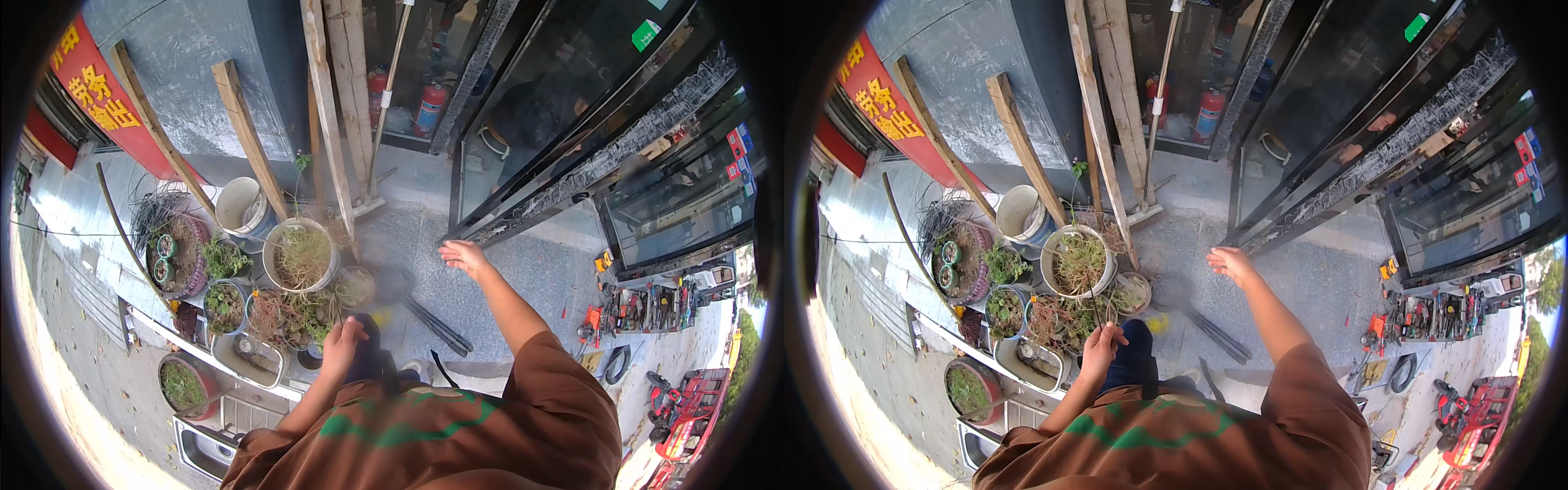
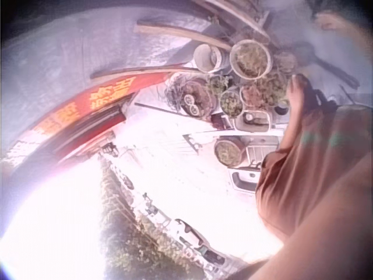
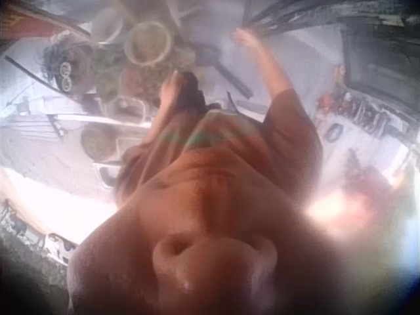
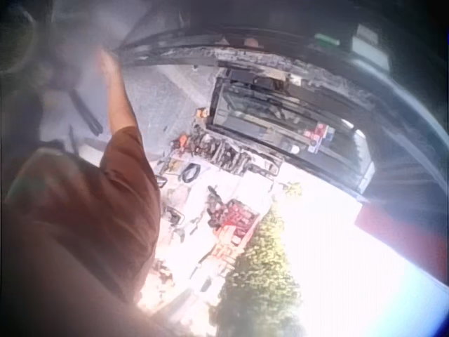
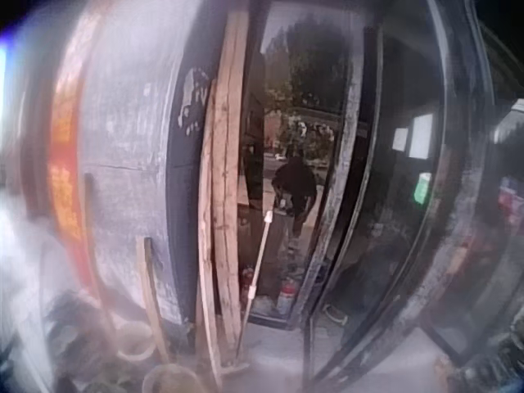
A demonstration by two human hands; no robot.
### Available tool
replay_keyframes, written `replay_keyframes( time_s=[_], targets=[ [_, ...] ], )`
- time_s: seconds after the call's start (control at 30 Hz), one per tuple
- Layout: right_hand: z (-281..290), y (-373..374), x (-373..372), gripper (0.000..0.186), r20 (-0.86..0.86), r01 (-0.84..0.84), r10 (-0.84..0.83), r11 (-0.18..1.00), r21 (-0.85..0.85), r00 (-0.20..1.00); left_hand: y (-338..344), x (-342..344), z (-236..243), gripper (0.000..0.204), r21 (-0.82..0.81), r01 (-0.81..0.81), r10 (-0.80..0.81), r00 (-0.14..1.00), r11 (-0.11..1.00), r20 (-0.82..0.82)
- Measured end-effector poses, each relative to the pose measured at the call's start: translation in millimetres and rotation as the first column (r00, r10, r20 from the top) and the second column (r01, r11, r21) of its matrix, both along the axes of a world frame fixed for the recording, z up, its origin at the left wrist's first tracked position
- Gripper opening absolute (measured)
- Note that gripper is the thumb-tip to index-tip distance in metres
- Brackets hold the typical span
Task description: The person sweeps a cluttered outdoor workshop area with a broom, moving leaves and debris toward a central spot. They briefly pick up a yellow cable and a small plastic bag, then continue sweeping before entering the workshop.
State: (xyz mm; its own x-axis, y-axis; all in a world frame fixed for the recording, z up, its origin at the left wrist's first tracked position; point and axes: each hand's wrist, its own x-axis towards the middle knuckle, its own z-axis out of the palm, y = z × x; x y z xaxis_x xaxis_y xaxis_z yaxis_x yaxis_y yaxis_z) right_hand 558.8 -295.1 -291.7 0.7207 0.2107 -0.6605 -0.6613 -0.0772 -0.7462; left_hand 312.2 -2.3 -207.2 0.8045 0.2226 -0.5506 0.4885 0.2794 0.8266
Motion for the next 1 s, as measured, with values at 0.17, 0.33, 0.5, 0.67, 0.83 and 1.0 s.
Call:
replay_keyframes(
  time_s=[0.17, 0.33, 0.5, 0.67, 0.83, 1.0],
  targets=[
    [-61.4, -145.1, -204.8, 0.028, -0.154, 0.200, -0.242, 0.948, -0.246, 0.958, -64.5, 25.3, -6.8, 0.031, -0.025, 0.224, -0.221, 0.971, 0.974, 0.085],
    [-37.6, -196.0, -374.6, 0.025, -0.268, 0.548, -0.585, 0.811, -0.206, 0.765, -153.1, 34.9, 6.4, 0.043, -0.002, 0.624, -0.622, 0.780, 0.781, 0.070],
    [50.0, -175.1, -421.0, 0.030, -0.082, 0.627, -0.625, 0.751, 0.207, 0.776, -270.4, 1.7, 23.2, 0.045, 0.010, 0.921, -0.896, 0.377, 0.390, 0.236],
    [127.7, -168.6, -441.3, 0.033, 0.040, 0.576, -0.671, 0.665, 0.475, 0.741, -365.9, -46.2, 33.8, 0.046, 0.034, 0.997, -0.949, 0.050, 0.064, 0.311],
    [156.7, -193.3, -473.9, 0.020, 0.101, 0.607, -0.738, 0.617, 0.501, 0.667, -424.1, -77.7, 55.5, 0.042, 0.079, 0.985, -0.914, -0.172, -0.153, 0.367],
    [158.4, -224.1, -498.9, 0.012, 0.068, 0.667, -0.839, 0.476, 0.573, 0.540, -472.2, -91.8, 101.5, 0.044, 0.150, 0.939, -0.867, -0.344, -0.311, 0.359]
  ],
)
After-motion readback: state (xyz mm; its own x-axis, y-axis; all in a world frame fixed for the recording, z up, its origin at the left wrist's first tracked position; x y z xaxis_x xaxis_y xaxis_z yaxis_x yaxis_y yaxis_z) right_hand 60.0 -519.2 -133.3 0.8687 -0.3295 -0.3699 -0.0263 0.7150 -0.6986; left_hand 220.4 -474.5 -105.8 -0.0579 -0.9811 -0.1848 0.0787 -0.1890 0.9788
